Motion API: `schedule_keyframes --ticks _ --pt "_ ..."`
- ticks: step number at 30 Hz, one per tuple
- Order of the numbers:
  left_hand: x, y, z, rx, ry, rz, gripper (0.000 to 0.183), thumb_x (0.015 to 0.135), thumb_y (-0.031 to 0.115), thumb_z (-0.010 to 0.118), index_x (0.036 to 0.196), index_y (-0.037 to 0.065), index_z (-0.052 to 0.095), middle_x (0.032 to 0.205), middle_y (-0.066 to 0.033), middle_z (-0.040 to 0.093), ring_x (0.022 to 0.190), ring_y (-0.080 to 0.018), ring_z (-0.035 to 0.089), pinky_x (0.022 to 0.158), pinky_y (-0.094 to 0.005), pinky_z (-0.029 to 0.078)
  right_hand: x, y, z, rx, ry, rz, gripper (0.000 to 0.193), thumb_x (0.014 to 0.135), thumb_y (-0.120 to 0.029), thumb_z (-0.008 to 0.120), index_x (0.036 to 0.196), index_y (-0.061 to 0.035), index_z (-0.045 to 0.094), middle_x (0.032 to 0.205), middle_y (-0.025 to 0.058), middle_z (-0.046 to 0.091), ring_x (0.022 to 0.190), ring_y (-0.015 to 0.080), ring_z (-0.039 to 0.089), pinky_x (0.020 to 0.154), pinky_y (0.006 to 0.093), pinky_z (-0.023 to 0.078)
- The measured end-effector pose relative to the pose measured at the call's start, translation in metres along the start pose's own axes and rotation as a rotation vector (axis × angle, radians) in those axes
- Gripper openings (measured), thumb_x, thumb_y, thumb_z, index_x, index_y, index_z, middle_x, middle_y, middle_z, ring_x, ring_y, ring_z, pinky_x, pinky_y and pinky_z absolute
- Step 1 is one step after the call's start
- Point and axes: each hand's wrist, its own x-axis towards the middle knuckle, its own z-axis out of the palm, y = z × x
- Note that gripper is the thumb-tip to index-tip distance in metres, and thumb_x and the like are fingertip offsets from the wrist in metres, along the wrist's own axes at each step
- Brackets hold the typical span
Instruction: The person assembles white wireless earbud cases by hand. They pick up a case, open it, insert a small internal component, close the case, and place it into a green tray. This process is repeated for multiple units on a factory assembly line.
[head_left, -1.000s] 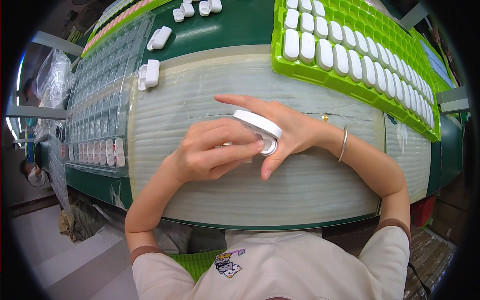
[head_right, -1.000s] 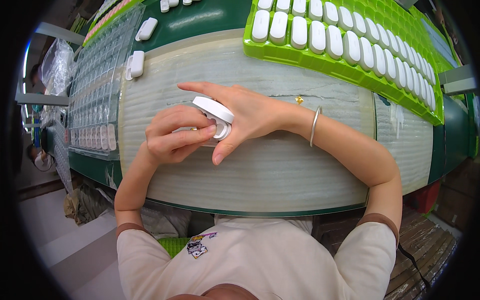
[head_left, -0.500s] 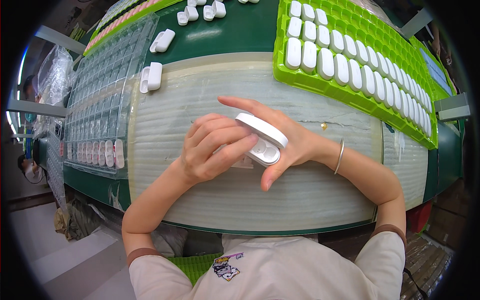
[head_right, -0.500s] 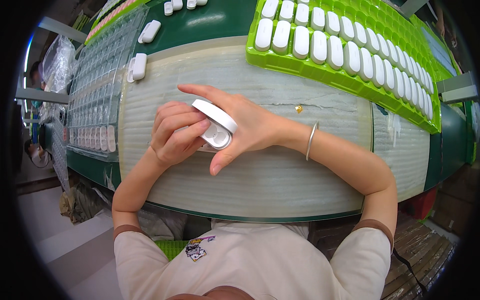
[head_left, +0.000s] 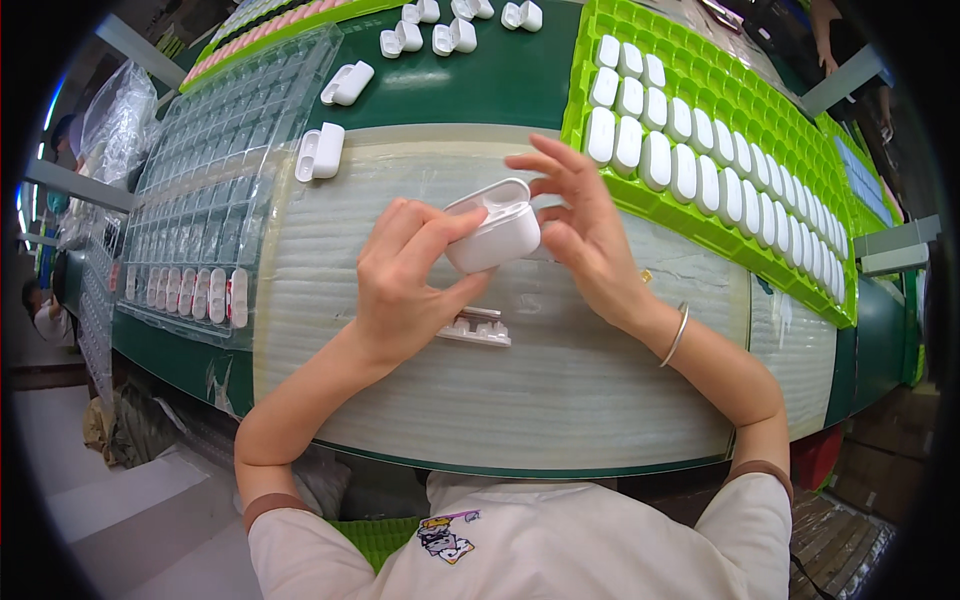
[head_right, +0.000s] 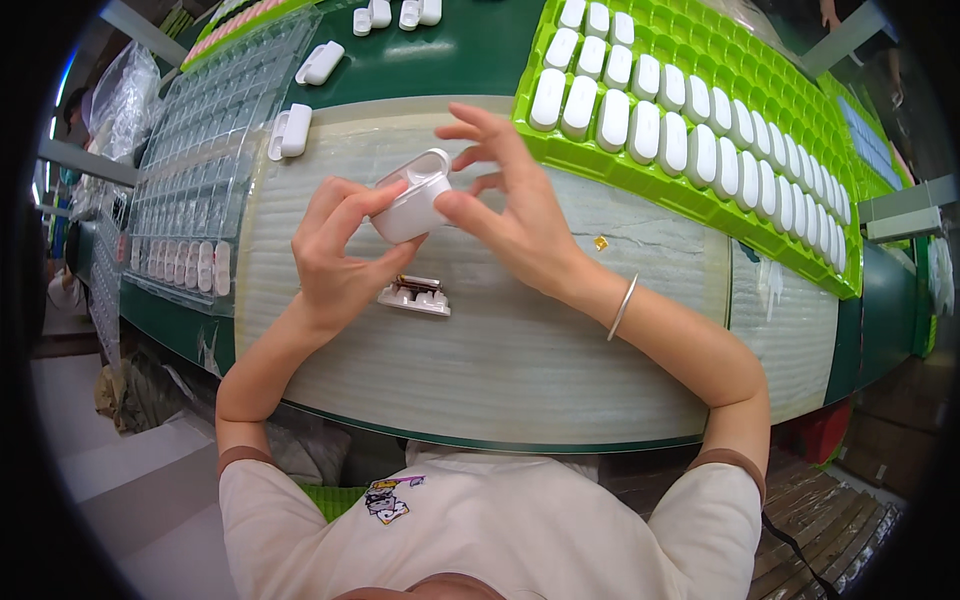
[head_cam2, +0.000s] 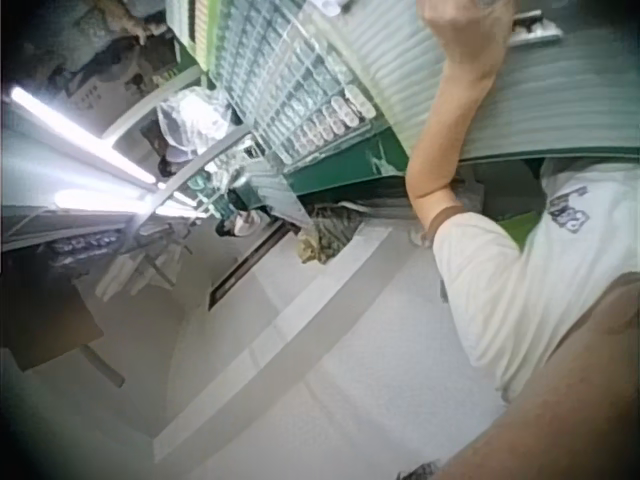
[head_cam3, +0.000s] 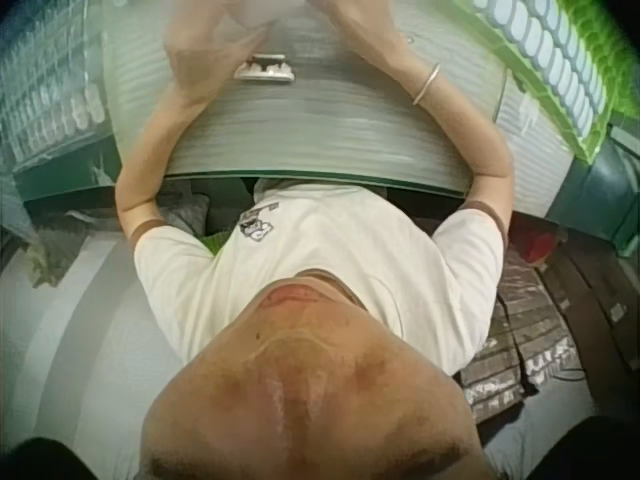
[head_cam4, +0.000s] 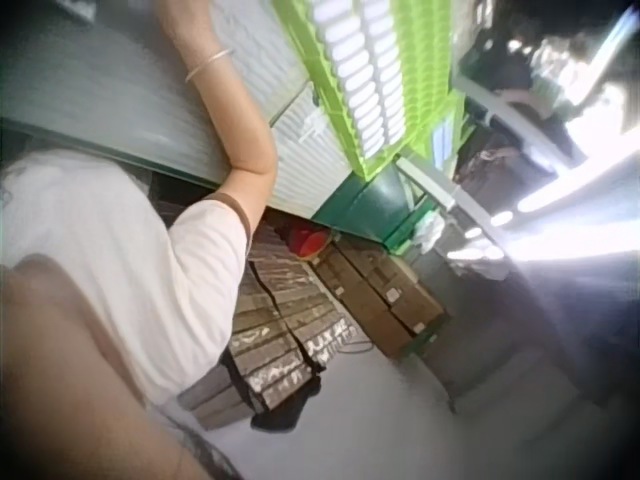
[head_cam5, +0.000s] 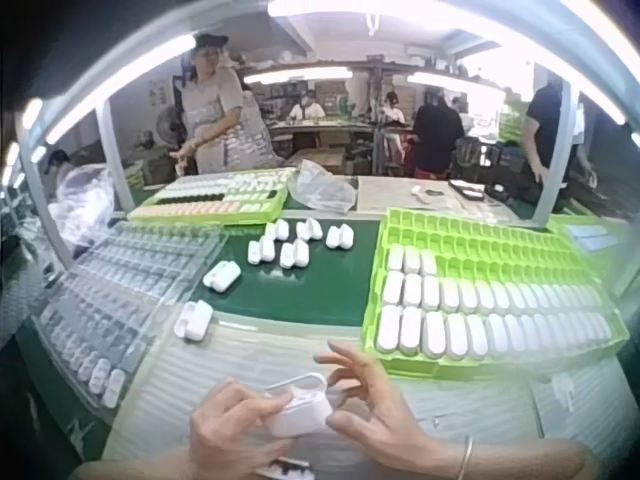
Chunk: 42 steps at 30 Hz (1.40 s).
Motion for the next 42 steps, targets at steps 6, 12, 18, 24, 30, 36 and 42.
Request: schedule_keyframes --ticks 6,12,18,24,30,36,42 --pt "-0.002 0.016 0.001 -0.106 0.025 -0.16 0.038 0.054 0.005 0.079 0.087 0.003 0.061 0.077 -0.0075 0.056 0.067 -0.0186 0.053 0.057 -0.028 0.043 0.018 -0.005 0.019 -0.447 0.124 -0.286 0.024 0.084 -0.021 0.056 0.067 -0.0038 0.053 0.065 0.0067 0.054 0.063 0.0205 0.045 0.056 0.0307 0.035" --pt "0.006 0.011 -0.015 0.249 -0.038 -0.07 0.034 0.058 0.031 0.077 0.063 0.006 0.054 0.054 -0.006 0.051 0.048 -0.0199 0.051 0.046 -0.0306 0.041 0.035 -0.014 0.041 -0.4 0.204 -0.355 0.034 0.087 -0.018 0.052 0.057 -0.0028 0.048 0.051 0.0078 0.042 0.052 0.0217 0.036 0.05 0.0337 0.03" --pt "0.001 0.004 -0.014 0.33 -0.076 0.031 0.037 0.057 0.039 0.074 0.05 0.009 0.054 0.038 -0.0038 0.045 0.032 -0.0182 0.046 0.038 -0.0294 0.038 0.033 -0.015 0.042 -0.517 0.071 -0.406 0.037 0.089 -0.019 0.049 0.055 -0.0037 0.048 0.051 0.0078 0.045 0.052 0.0228 0.036 0.051 0.0326 0.032" --pt "-0.005 0.007 -0.008 0.273 -0.062 0.044 0.036 0.056 0.037 0.075 0.051 0.008 0.054 0.038 -0.0038 0.044 0.031 -0.0183 0.045 0.037 -0.0281 0.037 0.026 -0.012 0.048 -0.312 0.091 -0.275 0.048 0.093 -0.025 0.037 0.052 -0.005 0.05 0.049 0.0058 0.048 0.052 0.02 0.036 0.052 0.0317 0.033" --pt "-0.009 0.019 -0.004 0.253 -0.029 0.044 0.035 0.056 0.034 0.074 0.053 0.006 0.054 0.038 -0.004 0.044 0.032 -0.0187 0.045 0.037 -0.0291 0.037 0.024 -0.019 0.044 -0.356 0.021 -0.321 0.052 0.094 -0.022 0.028 0.05 -0.0057 0.051 0.049 0.0056 0.049 0.051 0.02 0.038 0.053 0.0314 0.034" --pt "-0.016 0.004 0.009 0.243 -0.068 0.008 0.03 0.056 0.03 0.074 0.058 0.006 0.056 0.041 -0.004 0.047 0.035 -0.0185 0.048 0.039 -0.0299 0.038 0.024 -0.006 0.042 -0.38 0.042 -0.244 0.047 0.092 -0.02 0.032 0.051 -0.0055 0.051 0.049 0.005 0.047 0.052 0.0216 0.043 0.056 0.0326 0.036" --pt "0.001 -0.005 -0.008 0.411 0.08 0.069 0.029 0.055 0.027 0.075 0.065 0.009 0.054 0.047 -0.0018 0.049 0.039 -0.0171 0.046 0.042 -0.0294 0.03 0.036 -0.026 0.03 -0.632 -0.016 -0.343 0.015 0.082 -0.021 0.06 0.085 -0.0077 0.056 0.069 0.008 0.052 0.057 0.0221 0.048 0.057 0.0324 0.041"
